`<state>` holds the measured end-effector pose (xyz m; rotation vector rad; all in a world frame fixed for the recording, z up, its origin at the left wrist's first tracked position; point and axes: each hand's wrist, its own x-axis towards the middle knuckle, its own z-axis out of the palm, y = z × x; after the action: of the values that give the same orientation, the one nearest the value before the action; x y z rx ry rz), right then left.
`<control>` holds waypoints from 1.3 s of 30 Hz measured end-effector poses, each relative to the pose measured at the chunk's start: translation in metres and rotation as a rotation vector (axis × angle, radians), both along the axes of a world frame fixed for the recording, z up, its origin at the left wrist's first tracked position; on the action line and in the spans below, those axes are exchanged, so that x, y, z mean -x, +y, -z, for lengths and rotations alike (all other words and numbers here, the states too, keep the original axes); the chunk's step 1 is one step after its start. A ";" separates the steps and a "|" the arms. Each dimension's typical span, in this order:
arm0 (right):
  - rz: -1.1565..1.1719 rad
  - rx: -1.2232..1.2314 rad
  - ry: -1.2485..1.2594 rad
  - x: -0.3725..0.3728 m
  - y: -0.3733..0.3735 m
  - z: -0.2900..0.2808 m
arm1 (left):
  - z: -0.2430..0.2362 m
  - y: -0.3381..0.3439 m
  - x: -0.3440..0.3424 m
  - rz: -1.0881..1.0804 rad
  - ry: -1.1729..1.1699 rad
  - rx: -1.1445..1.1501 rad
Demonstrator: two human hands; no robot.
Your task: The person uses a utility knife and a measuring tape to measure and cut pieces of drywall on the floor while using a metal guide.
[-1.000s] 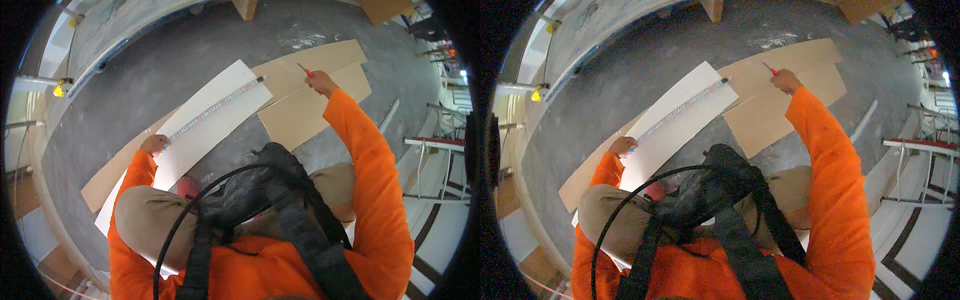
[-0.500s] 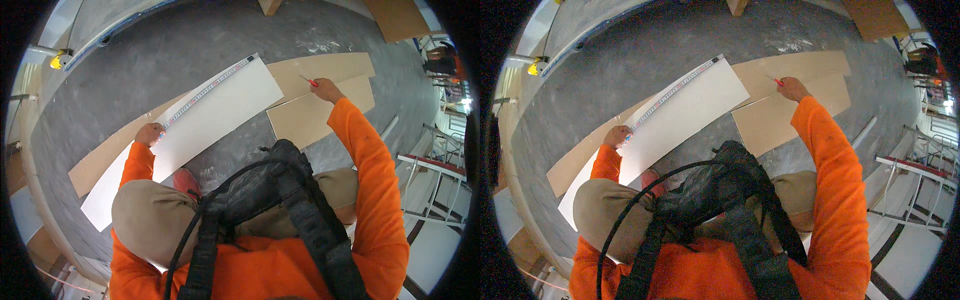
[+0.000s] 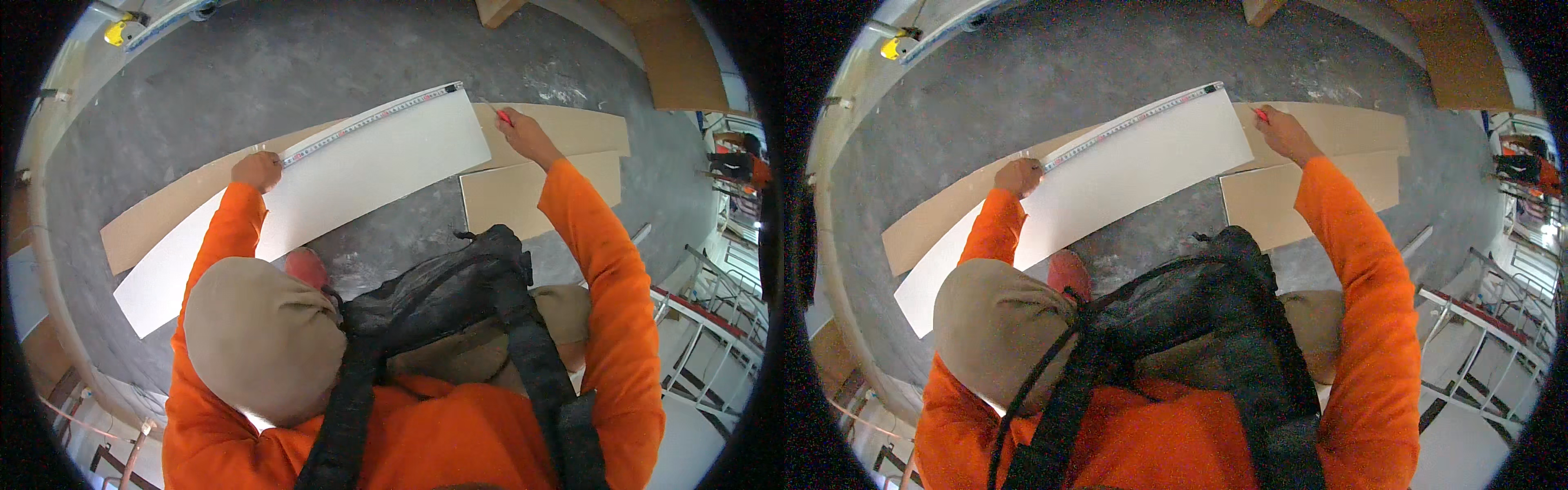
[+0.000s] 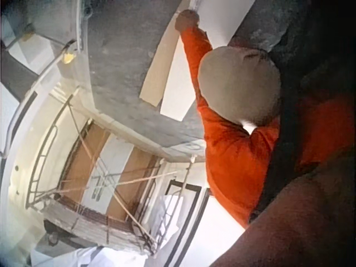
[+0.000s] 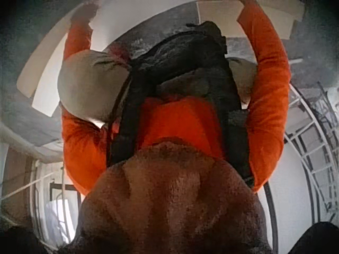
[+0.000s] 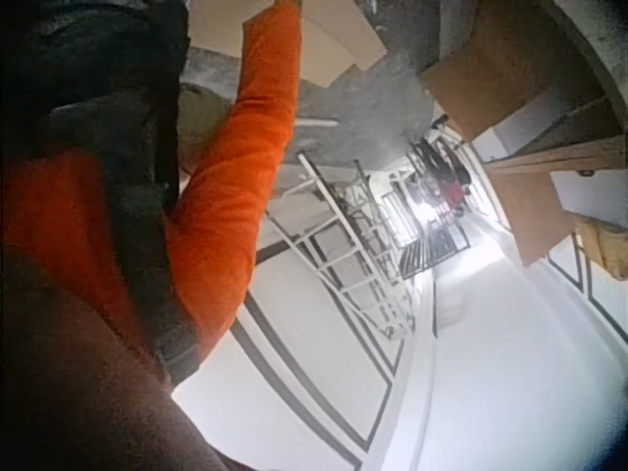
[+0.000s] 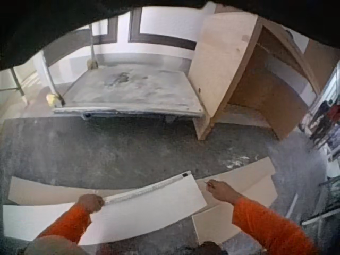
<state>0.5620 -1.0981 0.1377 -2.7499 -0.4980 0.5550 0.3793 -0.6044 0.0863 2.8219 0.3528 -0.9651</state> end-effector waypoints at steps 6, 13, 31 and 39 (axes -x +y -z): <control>0.045 0.024 0.020 -0.022 0.057 -0.001 | 0.018 0.013 0.000 0.038 0.005 0.012; 0.296 -0.118 0.247 0.003 0.114 0.027 | 0.004 -0.004 0.004 -0.024 -0.070 -0.061; 0.171 -0.014 0.078 0.015 0.132 0.066 | 0.009 -0.007 0.012 -0.020 -0.195 -0.086; 0.194 -0.038 0.118 0.011 0.136 0.069 | 0.005 -0.007 0.005 -0.004 -0.129 -0.105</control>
<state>0.5506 -0.9621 0.0685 -2.6711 -0.2092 0.6460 0.3739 -0.6113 0.0812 2.9582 0.4046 -0.7805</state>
